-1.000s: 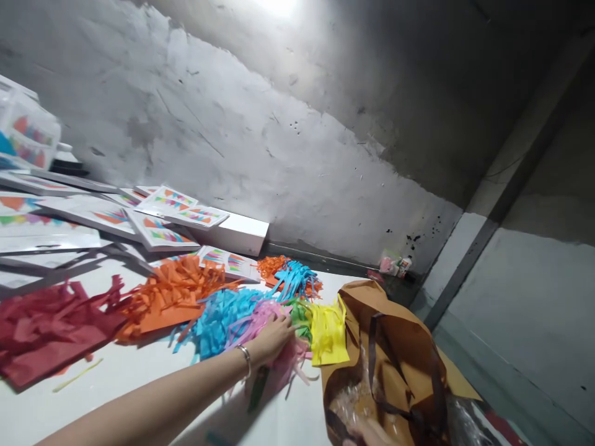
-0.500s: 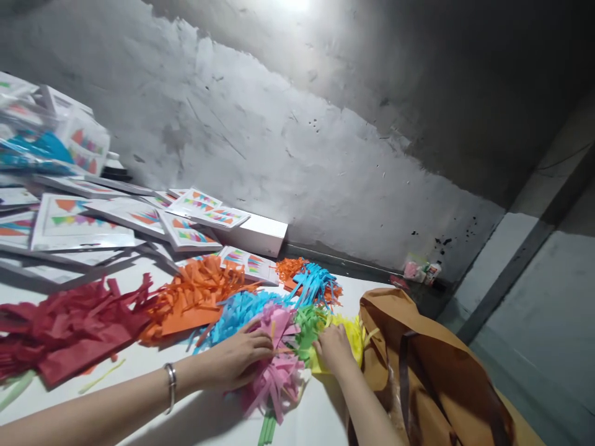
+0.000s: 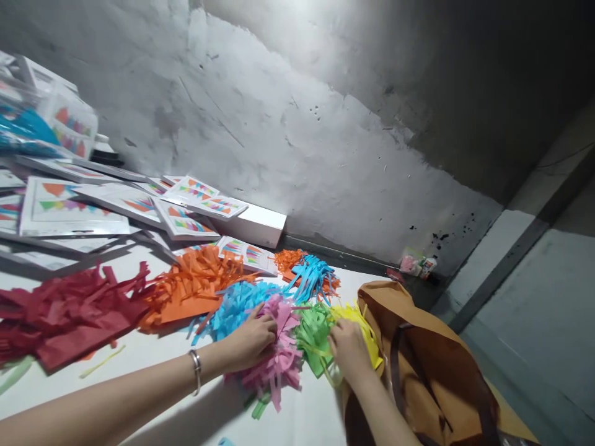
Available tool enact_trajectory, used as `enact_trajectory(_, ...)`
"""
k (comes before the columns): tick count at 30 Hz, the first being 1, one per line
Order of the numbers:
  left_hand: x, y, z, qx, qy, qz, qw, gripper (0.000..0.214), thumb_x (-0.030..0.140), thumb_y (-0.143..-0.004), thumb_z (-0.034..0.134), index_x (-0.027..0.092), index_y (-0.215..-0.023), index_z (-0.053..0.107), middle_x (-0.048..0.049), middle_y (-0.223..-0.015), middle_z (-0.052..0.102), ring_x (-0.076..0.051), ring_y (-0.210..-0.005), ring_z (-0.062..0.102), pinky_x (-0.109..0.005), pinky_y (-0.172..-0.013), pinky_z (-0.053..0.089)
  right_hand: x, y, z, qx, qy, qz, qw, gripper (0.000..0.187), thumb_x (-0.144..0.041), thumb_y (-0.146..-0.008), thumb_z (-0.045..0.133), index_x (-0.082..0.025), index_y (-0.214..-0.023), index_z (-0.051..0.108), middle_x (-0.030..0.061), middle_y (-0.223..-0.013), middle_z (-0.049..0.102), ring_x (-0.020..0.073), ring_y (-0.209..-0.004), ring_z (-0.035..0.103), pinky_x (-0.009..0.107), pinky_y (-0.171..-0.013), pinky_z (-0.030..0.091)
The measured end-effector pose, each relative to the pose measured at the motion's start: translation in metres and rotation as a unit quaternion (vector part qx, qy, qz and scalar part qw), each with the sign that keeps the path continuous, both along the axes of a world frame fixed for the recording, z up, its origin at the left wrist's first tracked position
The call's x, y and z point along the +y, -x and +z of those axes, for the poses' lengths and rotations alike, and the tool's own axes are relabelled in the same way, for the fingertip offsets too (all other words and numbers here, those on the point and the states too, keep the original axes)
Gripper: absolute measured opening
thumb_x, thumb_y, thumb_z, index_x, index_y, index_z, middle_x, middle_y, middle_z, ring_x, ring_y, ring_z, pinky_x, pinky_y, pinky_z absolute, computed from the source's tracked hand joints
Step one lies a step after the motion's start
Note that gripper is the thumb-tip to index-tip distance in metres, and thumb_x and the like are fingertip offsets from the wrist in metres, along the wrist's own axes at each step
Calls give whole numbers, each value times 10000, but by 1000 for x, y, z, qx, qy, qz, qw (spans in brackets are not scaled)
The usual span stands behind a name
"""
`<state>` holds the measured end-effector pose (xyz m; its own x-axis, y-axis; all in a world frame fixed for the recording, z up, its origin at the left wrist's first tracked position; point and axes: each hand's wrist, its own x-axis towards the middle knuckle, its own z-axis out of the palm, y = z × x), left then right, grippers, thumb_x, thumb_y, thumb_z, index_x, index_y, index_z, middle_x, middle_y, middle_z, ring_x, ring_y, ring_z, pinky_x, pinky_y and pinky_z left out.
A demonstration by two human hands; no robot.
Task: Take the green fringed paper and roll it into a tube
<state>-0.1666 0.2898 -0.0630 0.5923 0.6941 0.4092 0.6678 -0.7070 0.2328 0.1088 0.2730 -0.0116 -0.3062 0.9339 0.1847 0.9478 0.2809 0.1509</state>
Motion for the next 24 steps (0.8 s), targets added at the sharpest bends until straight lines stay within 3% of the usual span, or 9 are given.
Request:
enact_trajectory(4,-1,2,-2,9,0,-4,1000,138,94,-799,682,218,-754,724,-15,-892,738,-252,-961,664,-547,-1209,143,-12,41,-40,-3,39,-24,999,51,-182,-910,691,-151,-915,731,66,-999,735,206,-929,693,353,-817,534)
enact_trajectory(8,-1,7,-2,-4,0,-7,1000,168,77,-824,646,218,-774,722,-20,-889,728,-243,-948,654,-537,-1207,172,-8,37,-66,17,29,-47,998,71,-106,-927,652,-132,-897,712,42,-967,739,200,-983,683,418,-946,502)
enact_trajectory(10,-2,6,-1,-18,1,-13,1000,160,88,-840,638,214,-780,716,-29,-905,719,-245,-951,646,-555,-1198,183,-7,27,-65,51,13,-39,998,108,-86,-932,627,-134,-883,710,36,-949,737,199,-978,677,425,-974,476)
enact_trajectory(13,-11,-5,3,-44,-1,-29,999,145,134,-888,602,211,-866,722,-82,-1060,702,-289,-1060,603,-577,-1149,262,-10,13,-53,132,-10,-30,991,175,-90,-941,586,-151,-856,726,59,-923,742,213,-918,682,362,-882,484)
enact_trajectory(17,-30,-37,4,-63,24,-87,994,183,155,-921,559,225,-988,714,-92,-1106,687,-262,-1009,612,-390,-925,492,-14,4,-42,259,-15,-19,966,188,-152,-923,621,-178,-755,700,33,-792,740,185,-774,697,256,-711,483)
enact_trajectory(21,-36,-68,-9,-98,67,-105,987,289,119,-903,548,217,-1151,659,-86,-1187,661,-223,-992,644,-310,-854,533,-14,1,-47,335,-3,-10,942,218,-206,-950,577,-170,-752,661,14,-696,723,159,-659,696,206,-600,498)
enact_trajectory(24,-24,-80,-22,-135,95,-76,983,236,180,-894,606,201,-1125,651,-77,-1125,666,-229,-942,639,-336,-821,540,-18,1,-53,341,-18,-3,940,146,-150,-950,524,-145,-925,668,25,-738,720,166,-678,704,214,-620,520)
